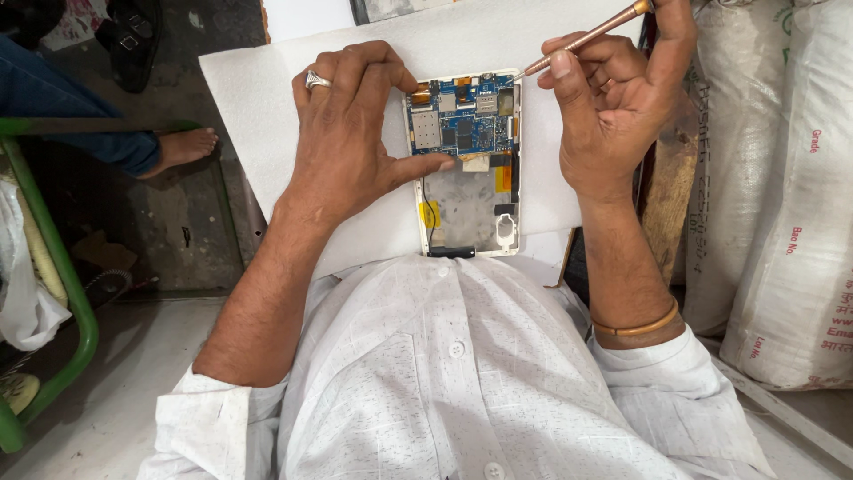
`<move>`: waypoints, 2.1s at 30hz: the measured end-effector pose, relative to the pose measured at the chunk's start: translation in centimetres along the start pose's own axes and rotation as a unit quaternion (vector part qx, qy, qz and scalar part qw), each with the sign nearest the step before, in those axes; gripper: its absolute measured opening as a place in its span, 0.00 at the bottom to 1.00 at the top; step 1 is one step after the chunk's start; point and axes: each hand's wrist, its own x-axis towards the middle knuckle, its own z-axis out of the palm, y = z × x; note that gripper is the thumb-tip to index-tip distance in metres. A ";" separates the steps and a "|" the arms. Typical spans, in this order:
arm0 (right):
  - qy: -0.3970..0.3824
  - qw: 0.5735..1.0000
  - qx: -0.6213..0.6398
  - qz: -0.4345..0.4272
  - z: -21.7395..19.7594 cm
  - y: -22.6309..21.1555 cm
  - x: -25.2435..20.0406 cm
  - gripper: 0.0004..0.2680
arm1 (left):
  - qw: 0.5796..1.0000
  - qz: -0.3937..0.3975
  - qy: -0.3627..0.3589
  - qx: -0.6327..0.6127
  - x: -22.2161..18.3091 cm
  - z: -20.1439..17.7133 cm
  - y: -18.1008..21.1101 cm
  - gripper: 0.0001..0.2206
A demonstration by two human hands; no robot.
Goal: The person uses a screwdriver to work on the internal components of two disassembled tablets placed on a white surface. They manipulate the circuit boards and connectors while comparing the two devices.
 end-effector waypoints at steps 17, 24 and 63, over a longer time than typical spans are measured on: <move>0.052 0.992 0.077 0.085 -1.0 0.5 -0.9 0.23 | 0.999 0.012 -0.004 -0.045 -1.1 -0.2 -0.8 0.41; 0.025 0.961 0.138 0.238 -3.3 -2.3 -1.6 0.23 | 0.991 0.007 0.007 -0.130 -0.9 -0.8 -0.8 0.29; -0.106 0.952 -0.035 0.285 0.3 -6.4 -4.9 0.13 | 0.997 0.040 0.053 -0.040 -1.7 0.1 -1.4 0.16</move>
